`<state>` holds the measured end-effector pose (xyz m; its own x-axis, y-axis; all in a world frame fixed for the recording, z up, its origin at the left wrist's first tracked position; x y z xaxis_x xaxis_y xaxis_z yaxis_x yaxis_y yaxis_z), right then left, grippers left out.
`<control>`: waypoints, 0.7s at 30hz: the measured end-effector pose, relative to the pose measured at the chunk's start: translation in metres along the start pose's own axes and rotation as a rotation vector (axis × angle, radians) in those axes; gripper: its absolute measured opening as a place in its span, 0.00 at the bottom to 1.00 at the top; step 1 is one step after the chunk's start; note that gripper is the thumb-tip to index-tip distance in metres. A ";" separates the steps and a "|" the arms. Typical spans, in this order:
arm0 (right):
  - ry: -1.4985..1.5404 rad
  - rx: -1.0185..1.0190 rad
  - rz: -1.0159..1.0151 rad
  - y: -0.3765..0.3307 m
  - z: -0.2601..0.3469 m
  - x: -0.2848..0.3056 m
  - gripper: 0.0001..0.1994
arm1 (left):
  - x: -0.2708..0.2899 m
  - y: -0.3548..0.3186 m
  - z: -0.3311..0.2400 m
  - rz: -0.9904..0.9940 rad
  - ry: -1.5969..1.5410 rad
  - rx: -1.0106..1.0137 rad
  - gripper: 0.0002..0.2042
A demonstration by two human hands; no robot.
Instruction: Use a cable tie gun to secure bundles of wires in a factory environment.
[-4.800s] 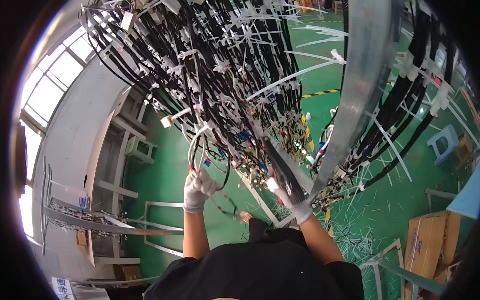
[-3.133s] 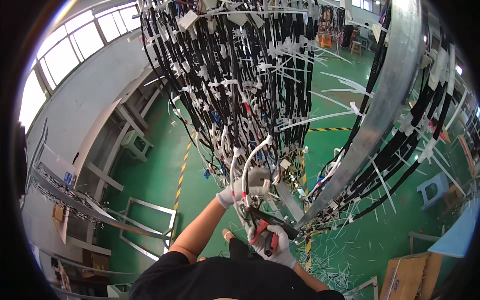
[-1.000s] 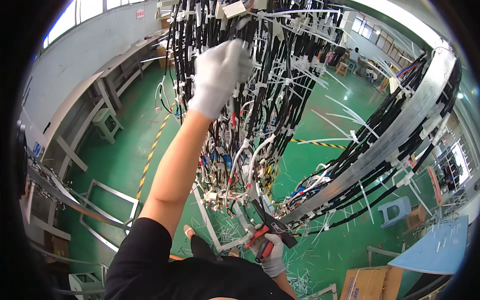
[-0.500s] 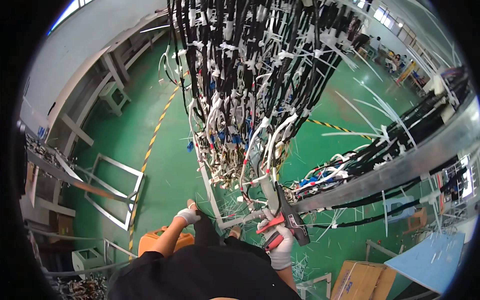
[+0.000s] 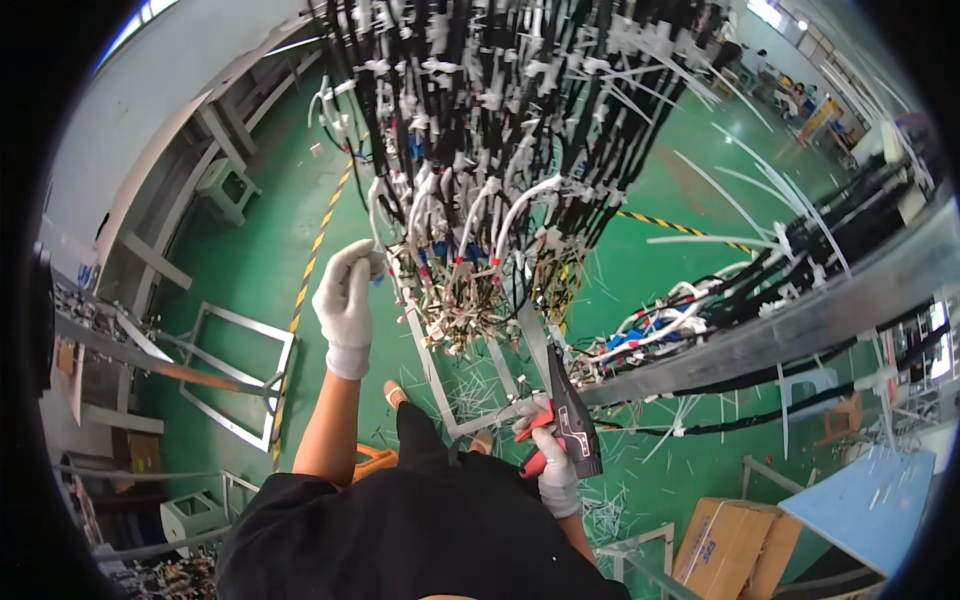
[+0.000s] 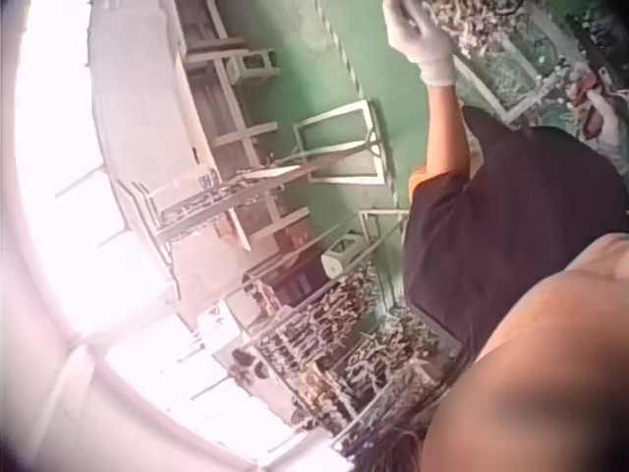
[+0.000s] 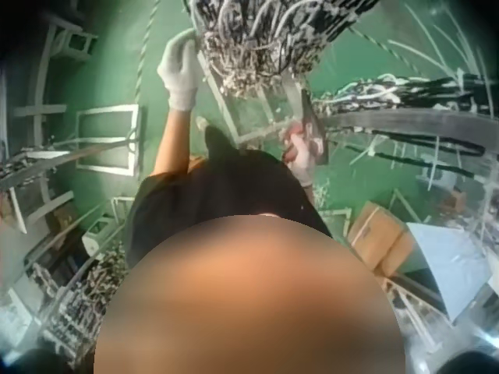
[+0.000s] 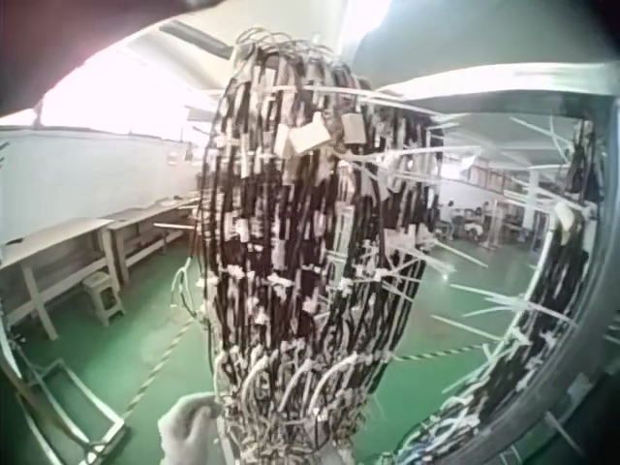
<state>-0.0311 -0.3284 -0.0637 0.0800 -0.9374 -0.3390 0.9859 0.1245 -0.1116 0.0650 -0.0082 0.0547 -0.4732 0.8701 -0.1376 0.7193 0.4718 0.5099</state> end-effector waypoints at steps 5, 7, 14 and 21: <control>-0.092 0.028 -0.011 -0.007 0.000 0.017 0.17 | -0.015 0.005 0.000 0.025 -0.257 0.153 0.11; -0.182 0.024 0.030 -0.011 -0.005 0.023 0.15 | -0.030 0.002 -0.004 0.175 -0.267 0.202 0.13; -0.683 0.238 0.192 -0.019 0.034 -0.022 0.18 | -0.097 -0.004 0.014 0.400 -0.181 0.092 0.26; -0.275 0.053 0.286 -0.033 0.067 -0.059 0.19 | -0.136 -0.087 0.008 0.781 -0.046 -0.183 0.27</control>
<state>-0.0582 -0.2991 0.0230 0.3818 -0.9203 -0.0855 0.9237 0.3830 0.0020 0.0709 -0.1661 0.0228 0.1567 0.9461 0.2835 0.7374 -0.3031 0.6037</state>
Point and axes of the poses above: each hand's wrist, its own y-axis towards the middle knuckle, its own x-axis out of the back of the hand, z = x × y, the point moved 6 cm from there along y, towards the middle knuckle, and after that the axes turned 11 degrees about -y, right-handed, at the moved point
